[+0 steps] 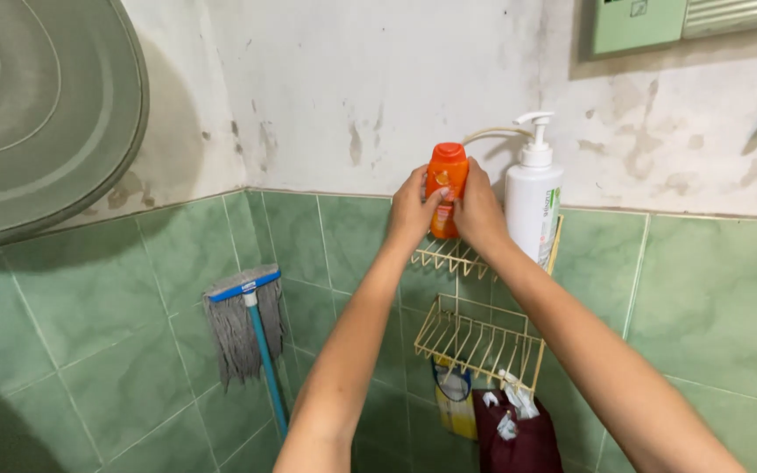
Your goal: Organizing toiletries by moving them from a bag to a wall-mounted shelf
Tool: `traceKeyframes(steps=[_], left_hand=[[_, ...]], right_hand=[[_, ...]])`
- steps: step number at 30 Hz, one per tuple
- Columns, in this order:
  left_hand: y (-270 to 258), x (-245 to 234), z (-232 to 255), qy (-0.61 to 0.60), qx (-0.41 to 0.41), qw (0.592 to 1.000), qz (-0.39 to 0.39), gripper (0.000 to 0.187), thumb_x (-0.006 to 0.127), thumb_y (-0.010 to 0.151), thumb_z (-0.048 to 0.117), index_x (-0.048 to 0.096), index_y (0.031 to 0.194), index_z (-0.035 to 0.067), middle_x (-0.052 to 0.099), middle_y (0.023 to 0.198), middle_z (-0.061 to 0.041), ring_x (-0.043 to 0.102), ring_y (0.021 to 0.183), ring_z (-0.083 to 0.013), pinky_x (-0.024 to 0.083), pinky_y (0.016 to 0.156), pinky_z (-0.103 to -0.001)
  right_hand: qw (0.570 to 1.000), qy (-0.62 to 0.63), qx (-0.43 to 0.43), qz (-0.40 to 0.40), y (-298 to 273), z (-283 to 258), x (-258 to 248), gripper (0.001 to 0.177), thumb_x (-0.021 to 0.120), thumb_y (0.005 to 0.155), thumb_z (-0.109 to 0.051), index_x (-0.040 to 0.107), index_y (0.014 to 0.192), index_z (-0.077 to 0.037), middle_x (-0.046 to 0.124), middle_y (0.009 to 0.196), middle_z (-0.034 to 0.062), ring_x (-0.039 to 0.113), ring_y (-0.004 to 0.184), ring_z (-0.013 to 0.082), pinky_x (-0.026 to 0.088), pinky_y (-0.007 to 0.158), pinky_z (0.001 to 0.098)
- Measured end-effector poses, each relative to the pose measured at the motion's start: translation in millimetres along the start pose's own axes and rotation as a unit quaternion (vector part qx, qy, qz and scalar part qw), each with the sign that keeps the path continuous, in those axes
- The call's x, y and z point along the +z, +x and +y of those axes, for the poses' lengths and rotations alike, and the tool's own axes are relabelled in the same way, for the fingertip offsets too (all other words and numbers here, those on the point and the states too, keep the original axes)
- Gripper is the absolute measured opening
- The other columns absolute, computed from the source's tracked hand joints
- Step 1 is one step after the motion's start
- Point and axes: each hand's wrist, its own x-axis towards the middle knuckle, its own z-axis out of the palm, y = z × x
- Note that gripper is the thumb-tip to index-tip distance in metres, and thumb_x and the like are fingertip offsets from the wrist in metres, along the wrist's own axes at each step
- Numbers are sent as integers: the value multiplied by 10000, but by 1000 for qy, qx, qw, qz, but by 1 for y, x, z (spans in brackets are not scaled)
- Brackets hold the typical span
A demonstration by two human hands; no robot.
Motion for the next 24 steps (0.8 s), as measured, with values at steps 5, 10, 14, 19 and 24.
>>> traceKeyframes(steps=[5, 10, 14, 19, 24], left_hand=[[-10, 5, 5, -1, -15, 1000, -15, 551, 742, 935, 226, 543, 1433, 96, 680, 1235, -212, 672, 1158, -400, 587, 935, -485], [-15, 14, 12, 13, -15, 1000, 2, 579, 721, 943, 219, 508, 1470, 109, 665, 1249, -206, 657, 1184, -398, 568, 957, -507], [-24, 13, 25, 32, -8, 999, -4, 658, 650, 988, 191, 351, 1555, 43, 539, 1398, -267, 540, 1325, -438, 520, 1035, -506], [-35, 0, 47, 64, -24, 997, -37, 702, 593, 1024, 205, 243, 1601, 13, 430, 1478, -295, 451, 1399, -454, 489, 1080, -500], [-34, 8, 35, 83, 9, 996, -23, 714, 569, 1020, 205, 228, 1602, -30, 437, 1479, -300, 438, 1402, -475, 484, 1071, -519]], right_hand=[[1000, -15, 13, 1, -9, 21, 17, 682, 539, 916, 66, 257, 1528, 165, 502, 1309, 397, 536, 1261, 569, 463, 1043, 617], [999, -23, 25, -11, -14, 22, 19, 739, 498, 878, 99, 180, 1538, 197, 503, 1293, 426, 534, 1261, 571, 455, 1055, 611], [999, -52, 14, -9, -13, 43, 32, 810, 560, 838, 92, 170, 1538, 211, 500, 1317, 411, 526, 1279, 554, 459, 1068, 560], [997, -71, 6, 0, -21, 25, 22, 781, 563, 846, 76, 202, 1521, 232, 473, 1358, 417, 501, 1301, 559, 448, 1079, 544], [997, -72, 13, 6, -22, 18, 19, 777, 548, 846, 100, 197, 1525, 235, 467, 1380, 403, 514, 1296, 541, 481, 1051, 513]])
